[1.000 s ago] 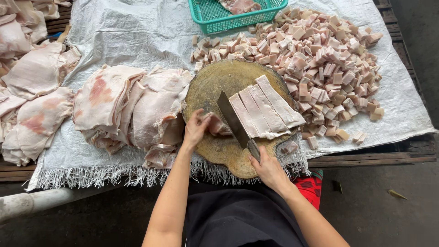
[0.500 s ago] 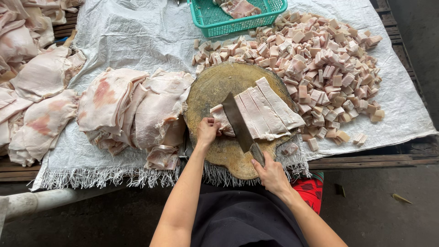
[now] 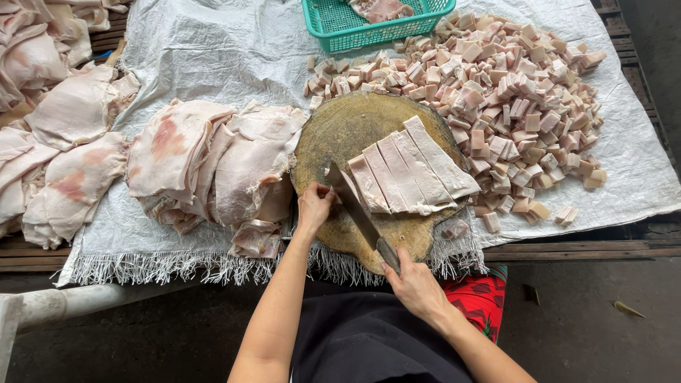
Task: The person cuts large pieces of animal skin and fat into long strips and then into small cubes using a large cleaver on a wooden cutting board.
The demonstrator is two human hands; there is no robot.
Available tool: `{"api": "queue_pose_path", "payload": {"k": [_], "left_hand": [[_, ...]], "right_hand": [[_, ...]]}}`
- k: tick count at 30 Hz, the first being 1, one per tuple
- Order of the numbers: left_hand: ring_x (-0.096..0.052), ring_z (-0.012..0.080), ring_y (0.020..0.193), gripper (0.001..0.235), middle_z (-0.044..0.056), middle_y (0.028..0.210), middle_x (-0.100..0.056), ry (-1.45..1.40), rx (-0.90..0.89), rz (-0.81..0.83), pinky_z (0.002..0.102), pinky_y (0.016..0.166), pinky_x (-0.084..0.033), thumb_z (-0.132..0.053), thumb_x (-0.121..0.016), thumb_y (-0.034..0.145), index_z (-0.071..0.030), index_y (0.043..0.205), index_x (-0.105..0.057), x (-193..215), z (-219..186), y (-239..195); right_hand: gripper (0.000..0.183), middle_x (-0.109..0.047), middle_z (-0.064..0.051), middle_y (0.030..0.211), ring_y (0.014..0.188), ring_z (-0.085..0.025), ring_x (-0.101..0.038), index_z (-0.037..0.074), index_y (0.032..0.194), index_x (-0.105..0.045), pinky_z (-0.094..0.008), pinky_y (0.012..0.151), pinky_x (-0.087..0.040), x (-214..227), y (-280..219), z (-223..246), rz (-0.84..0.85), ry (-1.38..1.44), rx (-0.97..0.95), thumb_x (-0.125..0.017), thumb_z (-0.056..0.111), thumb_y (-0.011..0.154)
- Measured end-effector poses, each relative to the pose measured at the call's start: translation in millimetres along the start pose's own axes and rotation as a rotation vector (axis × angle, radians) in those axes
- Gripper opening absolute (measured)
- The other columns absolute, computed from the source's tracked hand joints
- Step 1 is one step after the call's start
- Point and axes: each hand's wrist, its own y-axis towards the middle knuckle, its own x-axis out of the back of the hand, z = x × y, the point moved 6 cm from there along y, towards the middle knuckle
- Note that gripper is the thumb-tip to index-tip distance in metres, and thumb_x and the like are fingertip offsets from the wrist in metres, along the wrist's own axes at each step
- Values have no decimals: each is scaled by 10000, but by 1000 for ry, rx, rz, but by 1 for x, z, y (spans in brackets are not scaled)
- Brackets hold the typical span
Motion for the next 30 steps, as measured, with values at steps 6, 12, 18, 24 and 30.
{"api": "queue_pose_path", "payload": {"k": [6, 12, 18, 24, 30], "left_hand": [[-749, 336, 952, 202, 191, 959, -773, 49, -48, -34, 410, 885, -560, -166, -714, 858, -2, 975, -719, 3, 1, -6], [-762, 346, 893, 218, 214, 900, -764, 49, -13, -15, 413, 841, -572, -163, -727, 847, 14, 975, -724, 9, -7, -11], [-765, 225, 745, 222, 148, 840, -786, -95, 131, 103, 359, 730, -608, -162, -735, 837, 12, 973, -717, 9, -9, -24], [-758, 180, 782, 238, 68, 942, -792, -137, 194, 130, 341, 761, -596, -237, -734, 876, -81, 1056, -740, 32, 11, -38], [-760, 255, 1003, 292, 123, 1070, -796, 220, 81, 55, 376, 932, -571, -263, -763, 881, -71, 1100, -778, 87, 43, -37]], "right_hand": [[359, -659, -248, 651, 591, -434, -697, 6, 1166, -408, -545, 578, -543, -26, 23, 5, 58, -88, 5, -502, 323, 1027], [311, -693, -260, 743, 618, -416, -697, 2, 1134, -392, -544, 553, -549, -36, 81, 32, 64, -80, 17, -464, 295, 1055], [270, -715, -273, 877, 650, -352, -701, 22, 1161, -376, -474, 544, -601, -45, 134, 59, 42, -74, 57, -440, 257, 1045], [292, -652, -282, 939, 649, -354, -706, 40, 1180, -365, -458, 526, -629, -45, 137, 47, 60, -52, 22, -438, 290, 1047], [373, -714, -209, 755, 565, -276, -687, 8, 1203, -445, -416, 491, -544, -25, 74, 24, 64, -16, 46, -497, 341, 1043]]}}
